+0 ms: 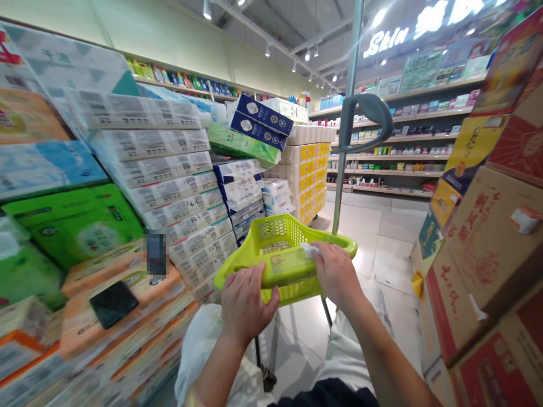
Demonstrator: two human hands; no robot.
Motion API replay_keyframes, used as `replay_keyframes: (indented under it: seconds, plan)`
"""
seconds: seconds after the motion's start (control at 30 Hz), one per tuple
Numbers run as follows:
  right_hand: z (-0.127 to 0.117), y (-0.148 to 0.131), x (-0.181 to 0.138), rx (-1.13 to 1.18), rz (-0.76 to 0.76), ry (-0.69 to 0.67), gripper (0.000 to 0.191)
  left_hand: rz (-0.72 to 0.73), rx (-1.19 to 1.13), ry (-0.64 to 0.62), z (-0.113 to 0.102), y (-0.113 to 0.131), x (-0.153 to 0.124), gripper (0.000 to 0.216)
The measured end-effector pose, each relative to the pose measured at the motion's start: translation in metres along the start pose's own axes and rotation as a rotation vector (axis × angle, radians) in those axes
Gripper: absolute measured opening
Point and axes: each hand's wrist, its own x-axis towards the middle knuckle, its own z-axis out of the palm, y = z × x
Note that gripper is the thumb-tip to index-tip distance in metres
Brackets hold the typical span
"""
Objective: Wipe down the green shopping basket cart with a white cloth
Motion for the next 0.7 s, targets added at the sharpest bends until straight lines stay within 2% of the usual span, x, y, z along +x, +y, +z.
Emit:
replay_keyframes:
  seconds: [0.17, 0.23, 0.33, 0.43, 0.5, 0.6, 0.7]
  plan:
    - [-0.004, 0.009, -0.007, 0.032, 0.046, 0.102, 0.025, -0.022, 0.005, -0.054, -0.005, 0.001, 0.0, 0.038]
    - [0.0, -0.003, -0.012, 0.062, 0.038, 0.138, 0.025, -0.034, 0.006, -0.071, -0.006, 0.003, 0.0, 0.038]
    - [0.008, -0.027, -0.021, 0.152, -0.055, 0.15, 0.025, -0.041, 0.001, -0.093, -0.008, 0.005, 0.0, 0.038]
    - [0.01, -0.034, -0.027, 0.209, -0.129, 0.153, 0.026, -0.042, -0.009, -0.111, -0.01, 0.004, 0.0, 0.039]
    - [0.008, -0.024, -0.028, 0.199, -0.099, 0.172, 0.026, -0.04, -0.009, -0.119, -0.012, 0.002, 0.0, 0.039]
    - [0.003, -0.008, -0.027, 0.135, 0.033, 0.238, 0.025, -0.039, 0.002, -0.135, -0.013, 0.002, 0.0, 0.04]
    - [0.005, -0.016, -0.028, 0.133, 0.063, 0.253, 0.024, -0.042, 0.027, -0.154, -0.013, 0.002, 0.001, 0.041]
